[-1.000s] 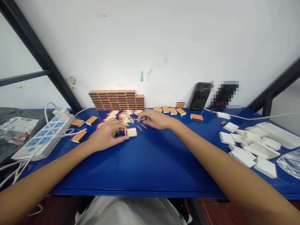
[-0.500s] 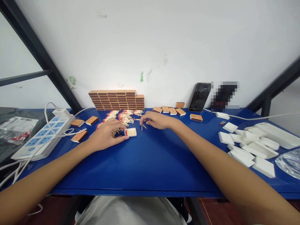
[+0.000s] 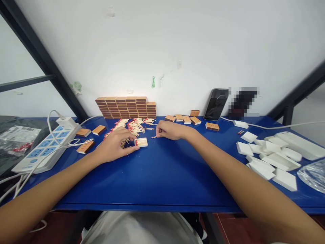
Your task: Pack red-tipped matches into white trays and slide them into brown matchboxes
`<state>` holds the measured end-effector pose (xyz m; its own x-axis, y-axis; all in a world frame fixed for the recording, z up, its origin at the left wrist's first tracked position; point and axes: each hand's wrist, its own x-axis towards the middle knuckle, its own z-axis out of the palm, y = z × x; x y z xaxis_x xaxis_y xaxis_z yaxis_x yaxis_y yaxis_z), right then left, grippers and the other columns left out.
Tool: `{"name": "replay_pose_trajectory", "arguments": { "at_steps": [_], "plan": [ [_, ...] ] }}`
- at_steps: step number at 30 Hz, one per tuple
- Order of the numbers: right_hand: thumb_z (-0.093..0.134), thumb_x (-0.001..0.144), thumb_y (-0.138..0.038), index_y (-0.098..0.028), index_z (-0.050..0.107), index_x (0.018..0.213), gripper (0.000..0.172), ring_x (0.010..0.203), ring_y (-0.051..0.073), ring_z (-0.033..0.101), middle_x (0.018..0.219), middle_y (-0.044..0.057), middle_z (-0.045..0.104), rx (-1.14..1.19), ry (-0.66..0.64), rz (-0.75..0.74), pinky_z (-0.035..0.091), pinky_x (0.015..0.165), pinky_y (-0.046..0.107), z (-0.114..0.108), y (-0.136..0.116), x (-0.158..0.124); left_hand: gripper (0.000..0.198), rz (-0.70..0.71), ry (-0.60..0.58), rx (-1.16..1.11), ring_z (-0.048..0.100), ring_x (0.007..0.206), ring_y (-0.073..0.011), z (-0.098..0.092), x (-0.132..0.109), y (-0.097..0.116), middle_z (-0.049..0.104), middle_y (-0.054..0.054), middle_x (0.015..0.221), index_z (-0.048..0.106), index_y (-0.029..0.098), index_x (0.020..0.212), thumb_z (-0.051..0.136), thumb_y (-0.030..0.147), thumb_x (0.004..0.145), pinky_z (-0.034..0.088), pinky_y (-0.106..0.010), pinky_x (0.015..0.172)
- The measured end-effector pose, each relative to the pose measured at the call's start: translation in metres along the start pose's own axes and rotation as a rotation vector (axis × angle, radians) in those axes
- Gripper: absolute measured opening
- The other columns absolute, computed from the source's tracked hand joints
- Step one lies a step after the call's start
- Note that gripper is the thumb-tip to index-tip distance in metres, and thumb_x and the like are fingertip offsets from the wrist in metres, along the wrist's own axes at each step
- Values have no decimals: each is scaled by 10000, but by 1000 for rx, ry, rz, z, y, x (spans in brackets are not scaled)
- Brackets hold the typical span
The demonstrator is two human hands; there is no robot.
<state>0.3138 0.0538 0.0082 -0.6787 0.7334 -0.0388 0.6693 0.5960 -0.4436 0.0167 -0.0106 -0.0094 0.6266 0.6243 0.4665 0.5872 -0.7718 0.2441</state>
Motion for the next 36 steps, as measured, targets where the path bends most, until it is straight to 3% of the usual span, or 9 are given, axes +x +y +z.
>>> {"name": "replay_pose_trajectory", "arguments": {
  "at_steps": [6,9,13,17,20,22,26,30,36],
  "plan": [
    [586,981,-342,-170,693,955,204,862,207,593,1023,102,655,47,59,-78,463,760,317,3,-26,-2,235,-7,7,17,639,937,-254,0,-1,0,736,-56,968,715,220,994,789,424,905,498,-409,855],
    [619,979,-315,-175,691,970,158,841,193,588,1023,94,656,25,63,-115,450,747,306,15,-48,-4,235,-1,0,-4,637,933,-253,0,-1,2,732,-58,969,702,218,960,781,434,909,498,-407,852],
    [644,959,-227,-177,686,934,70,848,188,587,986,84,672,-46,168,-110,411,741,295,29,-67,-2,234,3,-15,-18,622,910,-252,0,0,4,711,-55,919,691,217,947,780,430,906,491,-393,818],
    [596,994,-307,-177,685,891,188,765,169,573,864,51,678,17,335,-80,387,696,289,24,-51,7,227,1,-7,-31,624,917,-243,0,0,6,720,-51,937,699,216,960,789,418,905,495,-391,833],
    [610,969,-333,-167,692,881,204,736,167,577,849,54,699,49,499,120,386,674,291,19,-32,21,213,2,-11,-46,633,917,-239,0,0,6,733,-50,957,712,220,959,791,411,908,501,-390,835],
    [654,938,-392,-168,702,882,236,754,176,597,867,61,716,53,540,210,392,667,292,22,-28,32,203,4,-20,-52,638,916,-242,1,0,6,733,-51,952,717,224,956,788,409,910,503,-388,826],
    [703,890,-503,-188,708,833,320,784,195,623,906,79,732,-29,522,250,397,656,299,37,-36,48,218,-8,-20,-50,648,917,-251,1,0,4,730,-56,937,719,225,950,794,423,902,507,-397,828],
    [668,920,-350,-196,700,821,187,835,203,638,942,89,742,-117,436,219,398,678,298,46,-43,51,217,-7,-24,-48,638,908,-249,1,-1,4,728,-54,927,717,224,950,803,416,897,503,-393,816],
    [624,908,-219,-177,678,801,126,783,176,612,898,74,724,-156,278,178,385,671,276,37,-29,34,237,-9,-18,-44,641,929,-251,0,-1,3,727,-61,950,713,217,957,794,432,902,512,-400,839]
  ]
}}
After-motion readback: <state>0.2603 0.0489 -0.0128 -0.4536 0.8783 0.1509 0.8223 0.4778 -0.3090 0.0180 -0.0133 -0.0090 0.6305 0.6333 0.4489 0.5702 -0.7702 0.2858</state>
